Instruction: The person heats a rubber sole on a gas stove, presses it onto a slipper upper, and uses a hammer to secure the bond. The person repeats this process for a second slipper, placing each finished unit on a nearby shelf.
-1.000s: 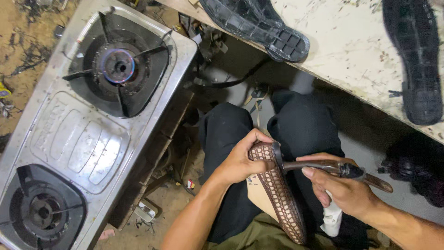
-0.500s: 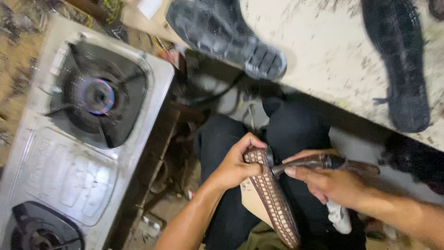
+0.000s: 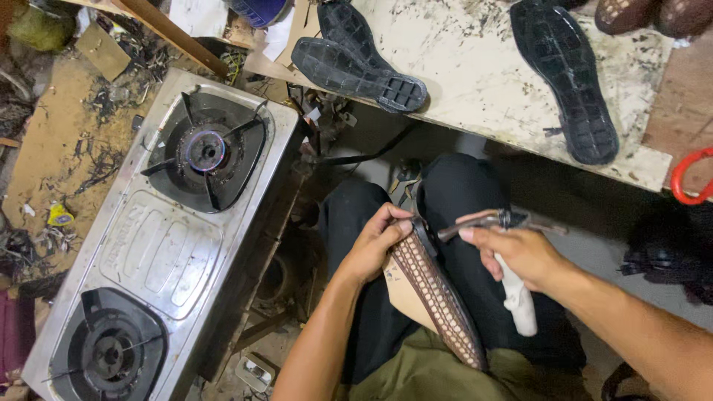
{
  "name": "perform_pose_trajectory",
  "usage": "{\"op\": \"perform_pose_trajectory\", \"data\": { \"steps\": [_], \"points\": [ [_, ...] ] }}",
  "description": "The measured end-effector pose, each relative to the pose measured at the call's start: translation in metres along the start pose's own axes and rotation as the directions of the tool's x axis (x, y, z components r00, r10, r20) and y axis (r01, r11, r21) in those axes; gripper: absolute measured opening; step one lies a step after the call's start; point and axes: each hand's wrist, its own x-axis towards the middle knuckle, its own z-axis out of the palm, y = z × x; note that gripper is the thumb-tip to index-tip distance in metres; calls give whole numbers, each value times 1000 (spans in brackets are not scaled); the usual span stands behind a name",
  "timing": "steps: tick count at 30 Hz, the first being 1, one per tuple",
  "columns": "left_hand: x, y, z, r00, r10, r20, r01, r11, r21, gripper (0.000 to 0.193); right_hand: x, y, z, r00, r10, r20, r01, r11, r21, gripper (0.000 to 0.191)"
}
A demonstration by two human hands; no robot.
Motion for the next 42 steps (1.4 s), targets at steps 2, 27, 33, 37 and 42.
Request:
{"op": "perform_pose_trajectory", "data": {
  "steps": [2,27,33,37,42],
  "points": [
    [-3,1,2,1000,6,5,-6,1000,-27,21,1,0,-4,999,-47,-1,47,998,30,43],
    [-103,127,-5,814,580,33,-391,505,769,62,-100,64,-16,876,-277,-396,-132,651,-748,38],
    [-95,126,3,894,437,96,-218,239,946,75,-142,1,10,863,-504,-29,411,734,-542,30],
    [-98,119,9,874,477,95,-240,254,937,72,-144,-37,30,255,-839,481,929,350,118,35],
    [-106,122,12,870,488,78,-210,223,952,71,-102,-57,87,559,-770,308,590,108,-800,62]
  ]
}}
